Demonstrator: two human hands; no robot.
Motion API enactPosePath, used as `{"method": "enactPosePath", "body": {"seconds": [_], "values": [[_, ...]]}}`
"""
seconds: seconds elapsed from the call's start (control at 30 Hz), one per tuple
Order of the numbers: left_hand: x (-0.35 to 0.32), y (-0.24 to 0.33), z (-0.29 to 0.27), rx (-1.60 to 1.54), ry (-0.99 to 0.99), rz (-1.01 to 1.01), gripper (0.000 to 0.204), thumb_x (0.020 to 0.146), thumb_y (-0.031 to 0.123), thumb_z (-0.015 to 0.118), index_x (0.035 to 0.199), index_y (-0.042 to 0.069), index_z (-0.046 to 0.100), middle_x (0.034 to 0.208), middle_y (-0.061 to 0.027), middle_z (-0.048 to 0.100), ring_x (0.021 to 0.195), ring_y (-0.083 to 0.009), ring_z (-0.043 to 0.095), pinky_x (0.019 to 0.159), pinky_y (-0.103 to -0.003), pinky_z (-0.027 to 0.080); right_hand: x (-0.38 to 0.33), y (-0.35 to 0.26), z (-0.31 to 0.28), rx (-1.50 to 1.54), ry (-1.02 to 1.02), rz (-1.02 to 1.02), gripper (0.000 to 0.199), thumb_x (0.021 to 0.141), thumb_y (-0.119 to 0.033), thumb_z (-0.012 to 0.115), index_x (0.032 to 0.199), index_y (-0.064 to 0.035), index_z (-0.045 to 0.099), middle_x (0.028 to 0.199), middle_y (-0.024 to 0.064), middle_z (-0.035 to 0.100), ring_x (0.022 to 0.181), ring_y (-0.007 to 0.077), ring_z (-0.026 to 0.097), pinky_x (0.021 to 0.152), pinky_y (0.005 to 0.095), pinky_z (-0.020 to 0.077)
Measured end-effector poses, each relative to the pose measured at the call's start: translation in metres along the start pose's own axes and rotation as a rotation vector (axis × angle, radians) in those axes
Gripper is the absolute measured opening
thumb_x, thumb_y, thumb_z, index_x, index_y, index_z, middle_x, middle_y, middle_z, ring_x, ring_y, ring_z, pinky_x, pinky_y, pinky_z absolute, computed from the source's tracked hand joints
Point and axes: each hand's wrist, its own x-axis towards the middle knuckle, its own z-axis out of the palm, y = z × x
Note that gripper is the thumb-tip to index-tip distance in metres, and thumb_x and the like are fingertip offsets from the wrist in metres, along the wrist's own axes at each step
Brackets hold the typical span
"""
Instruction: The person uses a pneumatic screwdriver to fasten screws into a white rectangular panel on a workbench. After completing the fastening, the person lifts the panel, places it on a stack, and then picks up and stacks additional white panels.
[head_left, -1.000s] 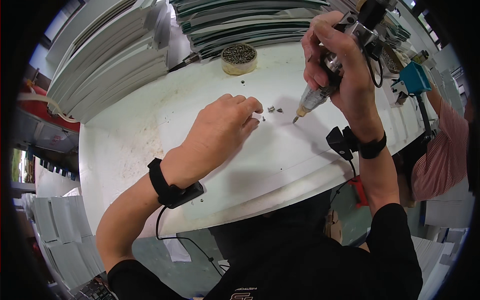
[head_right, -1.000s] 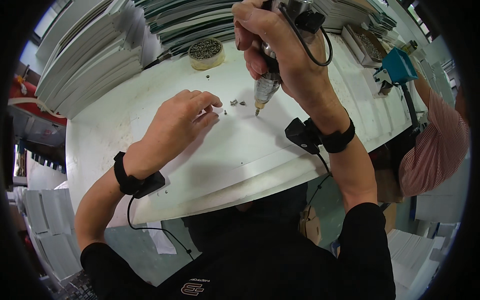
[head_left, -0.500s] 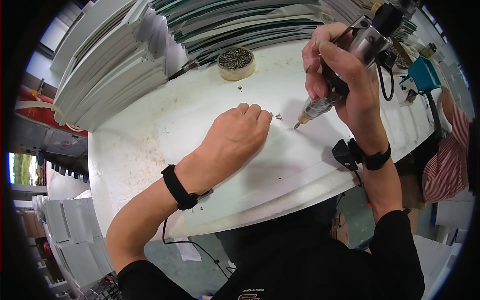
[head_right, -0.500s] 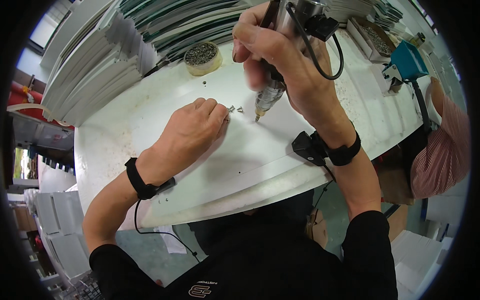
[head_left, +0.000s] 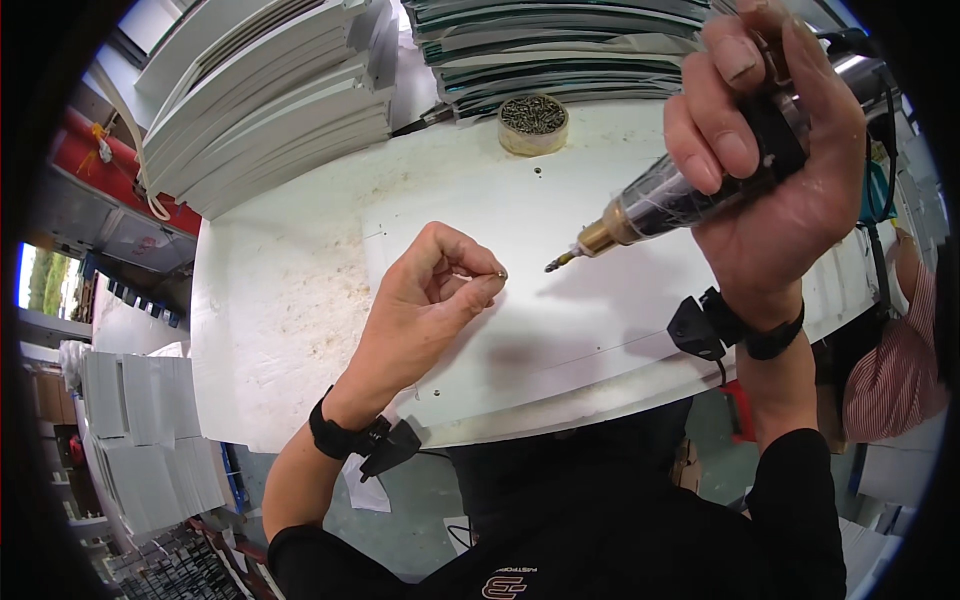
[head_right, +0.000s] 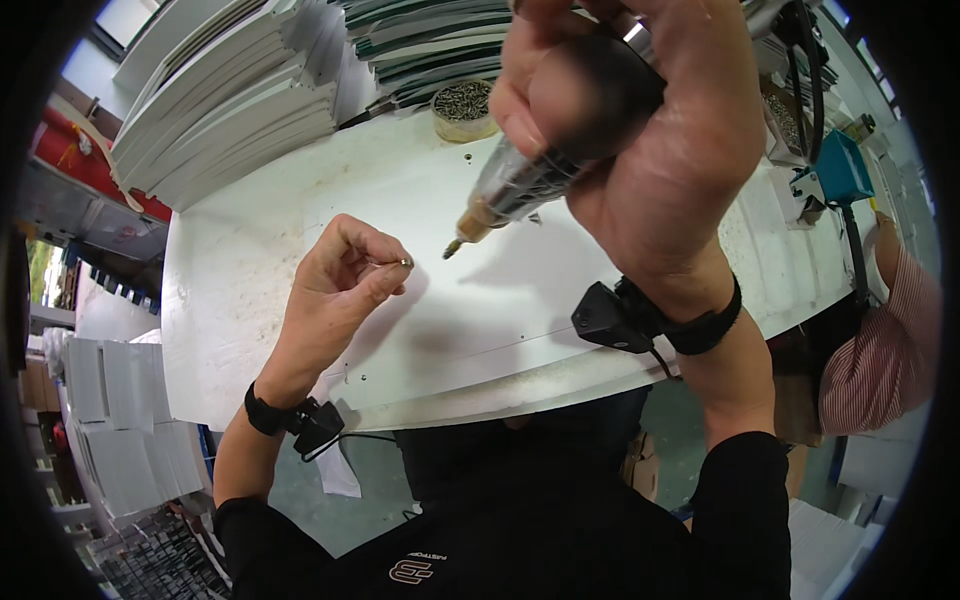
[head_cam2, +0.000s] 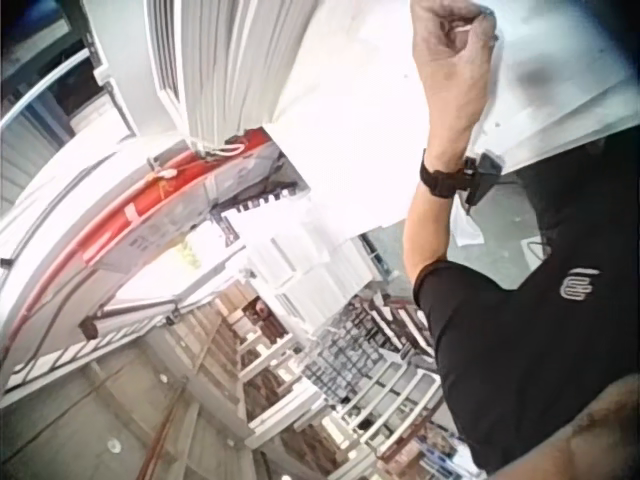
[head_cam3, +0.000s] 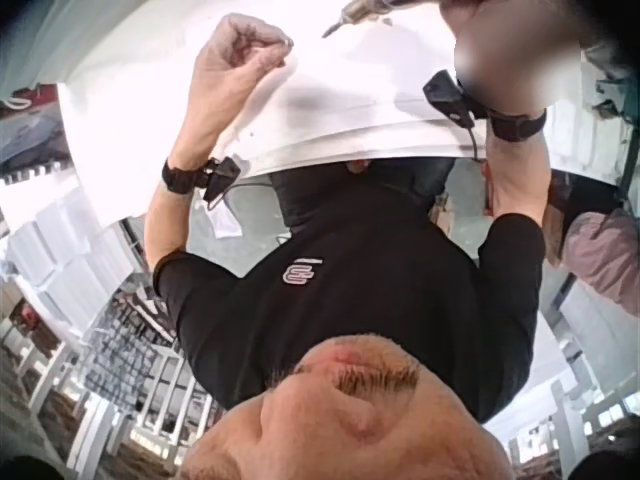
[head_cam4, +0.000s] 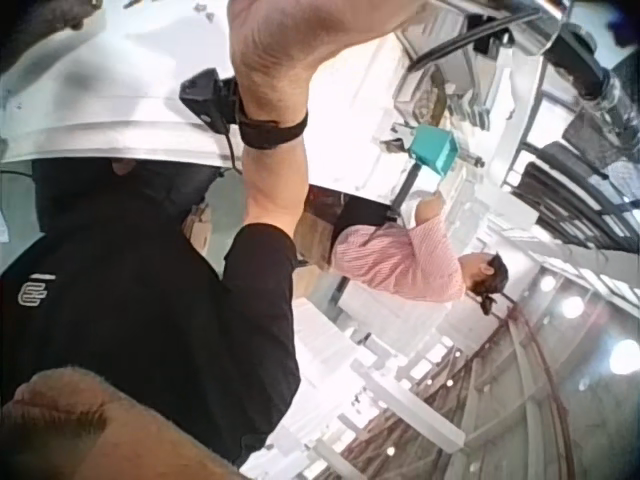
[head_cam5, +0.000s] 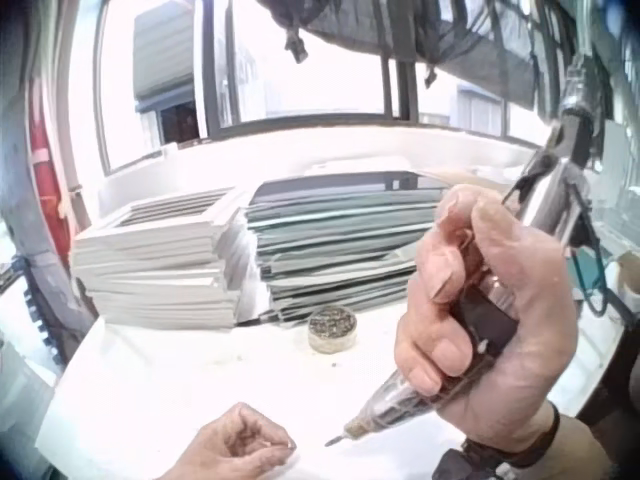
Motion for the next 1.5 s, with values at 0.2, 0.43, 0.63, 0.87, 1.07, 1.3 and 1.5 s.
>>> {"method": "enactPosePath", "body": {"seconds": [0.2, 0.43, 0.63, 0.87, 1.07, 1.3, 1.5], "values": [[-0.014, -0.013, -0.013, -0.21, 0.008, 0.017, 0.02, 0.099, 0.003, 0.065, 0.114, 0.006, 0.052, 0.106, -0.0055, 0.062, 0.097, -0.0104, 0.062, 0.088, -0.028, 0.056, 0.008, 0.018, 0.041, 0.089, 0.126, 0.006, 0.026, 0.106, -0.033, 0.05, 0.103, -0.0072, 0.054, 0.078, -0.0003, 0.058, 0.045, 0.0081, 0.05, 0.04, 0.0256, 0.0466], [-0.018, -0.016, -0.018, -0.252, 0.006, 0.043, 0.02, 0.1, 0.006, 0.065, 0.115, 0.005, 0.053, 0.106, -0.0057, 0.062, 0.097, -0.0105, 0.062, 0.087, -0.028, 0.056, 0.01, 0.036, 0.05, 0.198, 0.202, 0.111, 0.027, 0.105, -0.035, 0.051, 0.099, -0.0082, 0.051, 0.077, -0.0012, 0.054, 0.045, 0.007, 0.048, 0.04, 0.0248, 0.0456], [-0.02, -0.018, -0.023, -0.258, 0.013, 0.049, 0.02, 0.099, 0.007, 0.066, 0.114, 0.004, 0.052, 0.106, -0.0057, 0.062, 0.096, -0.0102, 0.062, 0.087, -0.028, 0.056, 0.012, 0.04, 0.064, 0.066, 0.105, 0.07, 0.028, 0.105, -0.035, 0.051, 0.098, -0.0074, 0.051, 0.075, -0.0006, 0.053, 0.045, 0.0074, 0.048, 0.04, 0.0247, 0.0453], [-0.02, -0.022, -0.034, -0.278, 0.102, 0.061, 0.022, 0.098, 0.004, 0.067, 0.114, 0.005, 0.053, 0.105, -0.0036, 0.06, 0.097, -0.0095, 0.061, 0.088, -0.027, 0.056, 0.02, 0.059, 0.064, 0.133, 0.131, 0.144, 0.036, 0.103, -0.037, 0.055, 0.111, -0.0022, 0.059, 0.078, 0.0065, 0.064, 0.053, 0.0098, 0.057, 0.047, 0.0271, 0.0515], [-0.004, -0.024, -0.058, -0.136, 0.185, 0.055, 0.023, 0.097, 0.003, 0.068, 0.115, 0.008, 0.055, 0.107, -0.0013, 0.064, 0.099, -0.0092, 0.063, 0.09, -0.028, 0.055, 0.042, 0.073, 0.087, 0.054, -0.04, 0.169, 0.054, 0.101, -0.045, 0.061, 0.118, 0.0057, 0.059, 0.088, 0.0104, 0.066, 0.069, 0.0108, 0.064, 0.059, 0.0253, 0.0552], [0.021, -0.019, -0.093, 0.347, 0.291, 0.247, 0.019, 0.097, 0.002, 0.067, 0.113, 0.008, 0.059, 0.103, -0.0021, 0.071, 0.104, -0.0118, 0.067, 0.091, -0.029, 0.05, 0.071, 0.119, 0.096, -0.179, -0.216, -0.038, 0.036, 0.103, -0.034, 0.059, 0.097, 0.0003, 0.065, 0.078, 0.0076, 0.066, 0.058, 0.01, 0.062, 0.05, 0.0245, 0.0493], [0.024, -0.028, -0.096, 0.468, 0.258, 0.206, 0.023, 0.097, 0.002, 0.063, 0.119, 0.007, 0.058, 0.108, -0.0039, 0.074, 0.107, -0.0154, 0.068, 0.098, -0.034, 0.047, 0.068, 0.138, 0.1, -0.249, -0.231, 0.025, 0.029, 0.104, -0.026, 0.059, 0.088, -0.0029, 0.065, 0.069, 0.0024, 0.064, 0.051, 0.0062, 0.056, 0.045, 0.0232, 0.0454]]}}
